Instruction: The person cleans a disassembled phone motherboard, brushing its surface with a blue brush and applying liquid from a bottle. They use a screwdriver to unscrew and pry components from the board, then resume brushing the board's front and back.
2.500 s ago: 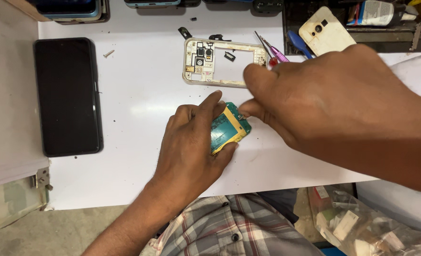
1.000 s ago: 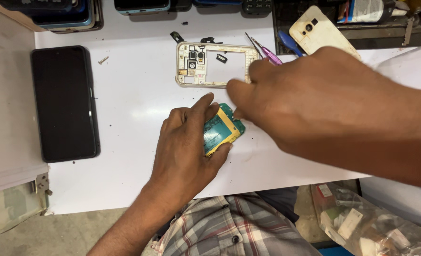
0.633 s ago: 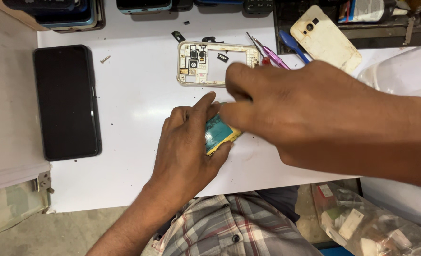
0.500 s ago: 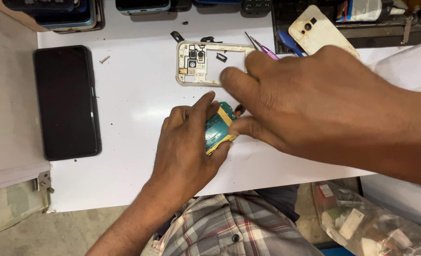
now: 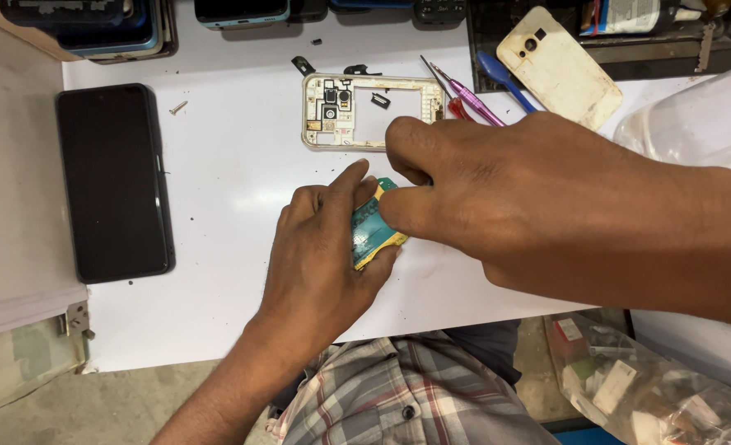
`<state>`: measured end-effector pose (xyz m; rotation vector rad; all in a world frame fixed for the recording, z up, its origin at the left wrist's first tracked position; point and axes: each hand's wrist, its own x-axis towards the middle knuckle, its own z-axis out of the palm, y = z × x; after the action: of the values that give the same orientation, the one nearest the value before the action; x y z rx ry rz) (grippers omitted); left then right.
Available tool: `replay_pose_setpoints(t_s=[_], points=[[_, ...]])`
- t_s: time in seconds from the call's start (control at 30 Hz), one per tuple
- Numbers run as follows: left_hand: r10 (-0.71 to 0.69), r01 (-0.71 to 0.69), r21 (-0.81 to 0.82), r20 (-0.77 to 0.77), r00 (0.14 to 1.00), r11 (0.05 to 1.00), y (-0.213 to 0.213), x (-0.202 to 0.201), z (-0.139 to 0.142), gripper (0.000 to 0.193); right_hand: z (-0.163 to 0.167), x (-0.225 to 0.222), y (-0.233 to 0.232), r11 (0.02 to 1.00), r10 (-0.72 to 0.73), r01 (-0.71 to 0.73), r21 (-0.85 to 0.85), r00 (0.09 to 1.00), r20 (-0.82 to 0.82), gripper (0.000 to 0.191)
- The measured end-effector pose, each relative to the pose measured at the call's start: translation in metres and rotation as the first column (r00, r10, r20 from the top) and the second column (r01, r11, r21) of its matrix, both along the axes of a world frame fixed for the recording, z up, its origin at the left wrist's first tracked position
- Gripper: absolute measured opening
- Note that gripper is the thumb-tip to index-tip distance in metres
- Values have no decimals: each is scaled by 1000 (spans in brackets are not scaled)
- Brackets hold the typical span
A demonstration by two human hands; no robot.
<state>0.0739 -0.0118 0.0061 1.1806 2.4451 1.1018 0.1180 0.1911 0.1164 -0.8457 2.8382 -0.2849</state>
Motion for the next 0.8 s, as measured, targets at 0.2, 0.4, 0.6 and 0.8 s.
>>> replay_pose_setpoints(t_s=[0.2, 0.4, 0.6, 0.8], points=[[31, -32, -9, -48, 998, 999, 0, 5, 3, 85, 1, 2, 2, 980, -98, 108, 165, 993, -69, 42], [77, -82, -112, -50, 996, 990, 4, 3, 10, 72, -1, 25, 3, 967, -233, 244, 69, 964, -131, 22], [90, -76, -69, 227, 970, 995, -6, -10, 30, 26, -34, 59, 15, 663, -696, 591, -460, 712, -88, 17], [106, -148, 177, 223, 969, 973, -22, 4, 43, 18, -98, 62, 14, 625, -769, 658, -420, 612, -185, 15]])
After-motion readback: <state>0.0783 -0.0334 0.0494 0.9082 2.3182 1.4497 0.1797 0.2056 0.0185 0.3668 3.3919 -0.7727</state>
